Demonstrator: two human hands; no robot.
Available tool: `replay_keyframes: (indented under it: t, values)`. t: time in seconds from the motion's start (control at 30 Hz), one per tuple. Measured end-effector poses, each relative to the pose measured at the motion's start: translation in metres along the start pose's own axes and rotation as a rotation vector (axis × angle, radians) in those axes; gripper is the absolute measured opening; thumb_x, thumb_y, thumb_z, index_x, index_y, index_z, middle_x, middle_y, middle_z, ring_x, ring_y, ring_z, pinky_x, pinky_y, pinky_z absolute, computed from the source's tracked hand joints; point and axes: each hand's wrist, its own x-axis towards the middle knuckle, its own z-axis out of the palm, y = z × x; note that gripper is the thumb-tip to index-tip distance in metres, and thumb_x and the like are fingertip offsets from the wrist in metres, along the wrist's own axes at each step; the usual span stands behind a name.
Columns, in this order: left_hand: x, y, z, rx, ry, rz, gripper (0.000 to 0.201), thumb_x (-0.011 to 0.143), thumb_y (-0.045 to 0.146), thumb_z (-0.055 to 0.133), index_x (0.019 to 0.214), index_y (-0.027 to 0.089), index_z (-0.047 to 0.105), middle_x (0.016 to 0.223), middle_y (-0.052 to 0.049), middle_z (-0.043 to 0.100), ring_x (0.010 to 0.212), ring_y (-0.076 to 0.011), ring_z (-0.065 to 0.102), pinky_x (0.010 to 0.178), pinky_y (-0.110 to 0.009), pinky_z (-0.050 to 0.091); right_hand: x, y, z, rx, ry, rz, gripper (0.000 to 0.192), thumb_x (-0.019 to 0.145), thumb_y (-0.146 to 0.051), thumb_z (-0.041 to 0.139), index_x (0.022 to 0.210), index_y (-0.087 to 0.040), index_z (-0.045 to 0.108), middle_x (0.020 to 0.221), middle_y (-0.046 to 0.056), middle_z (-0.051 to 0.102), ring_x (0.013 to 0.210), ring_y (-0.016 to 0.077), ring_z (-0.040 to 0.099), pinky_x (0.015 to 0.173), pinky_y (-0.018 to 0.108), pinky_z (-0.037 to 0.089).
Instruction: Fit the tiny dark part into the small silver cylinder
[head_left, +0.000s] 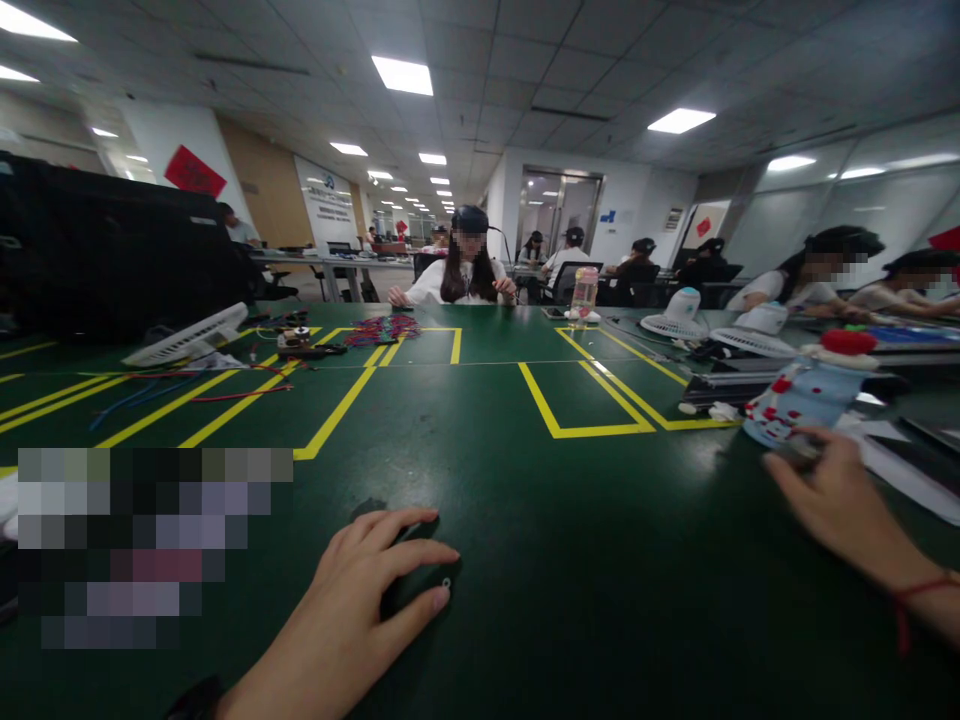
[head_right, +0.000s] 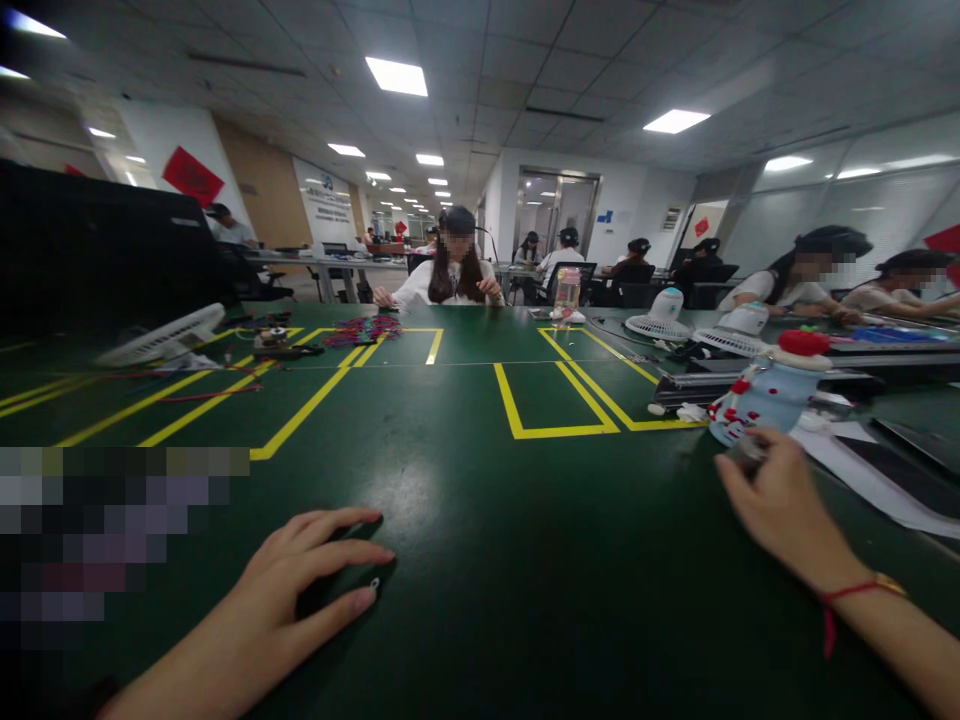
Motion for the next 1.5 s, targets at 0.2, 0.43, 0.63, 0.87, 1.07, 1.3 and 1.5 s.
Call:
replay_keyframes:
  t: [0.2,0.43,0.63,0.87,1.07,1.3,1.5]
  values:
    - [0.002,0.000,-0.002,0.005,-0.011,0.004,0.023,0.086,0.036,0.059,0.107,0.043,0.066,0.131,0.002,0.056,0.119,-0.0305,0.047,0.097,-0.055,0.038,-0.051,-0.088,0.062,0.250,-0.509,-0.316,0.049,0.089,-0.044,0.044,0.129,-0.020,0.029,0.114,0.009,0.053,0.098,0.0152,0.058,0.088,0.030,0.049]
    - [0.002,-0.002,0.001,-0.005,0.003,0.003,0.018,0.086,0.036,0.059,0.100,0.043,0.068,0.128,0.004,0.058,0.116,-0.0293,0.048,0.095,-0.053,0.039,-0.076,-0.128,0.057,0.351,-0.736,-0.419,0.044,0.089,-0.038,0.044,0.127,-0.021,0.029,0.122,0.011,0.048,0.106,0.0172,0.054,0.094,0.037,0.046]
    - [0.004,-0.005,0.003,-0.020,0.017,-0.010,0.014,0.085,0.032,0.059,0.094,0.036,0.069,0.124,0.001,0.060,0.113,-0.0281,0.051,0.093,-0.049,0.042,-0.075,-0.120,0.058,0.347,-0.708,-0.405,0.044,0.085,-0.039,0.050,0.124,-0.023,0.035,0.116,0.008,0.052,0.100,0.0167,0.056,0.086,0.035,0.049]
    - [0.005,-0.002,0.002,-0.031,0.019,-0.015,0.014,0.086,0.029,0.057,0.093,0.034,0.067,0.121,0.000,0.060,0.112,-0.0266,0.052,0.092,-0.047,0.042,-0.069,-0.116,0.055,0.372,-0.685,-0.402,0.042,0.084,-0.039,0.052,0.121,-0.024,0.039,0.113,0.006,0.054,0.098,0.0158,0.057,0.086,0.033,0.049]
    - [0.004,-0.004,0.004,-0.041,0.027,-0.020,0.013,0.086,0.027,0.056,0.093,0.033,0.066,0.121,0.000,0.059,0.113,-0.0260,0.051,0.094,-0.046,0.041,-0.044,-0.083,0.054,0.230,-0.539,-0.239,0.040,0.078,-0.039,0.053,0.113,-0.020,0.044,0.103,0.006,0.058,0.086,0.0161,0.060,0.077,0.031,0.050]
    - [0.001,-0.008,0.005,-0.053,0.038,-0.004,0.017,0.084,0.024,0.056,0.096,0.033,0.064,0.121,0.000,0.059,0.112,-0.0258,0.052,0.094,-0.046,0.041,-0.007,-0.028,0.047,0.007,-0.348,0.012,0.044,0.068,-0.044,0.057,0.103,-0.019,0.050,0.095,0.008,0.060,0.077,0.0208,0.060,0.068,0.035,0.049]
    - [0.005,0.000,0.000,-0.043,0.060,0.006,0.015,0.084,0.025,0.058,0.093,0.031,0.067,0.117,-0.001,0.063,0.107,-0.0265,0.055,0.090,-0.045,0.044,-0.007,-0.025,0.040,-0.175,-0.196,-0.010,0.068,0.065,-0.057,0.060,0.118,-0.015,0.049,0.117,0.021,0.052,0.105,0.0408,0.049,0.083,0.057,0.039]
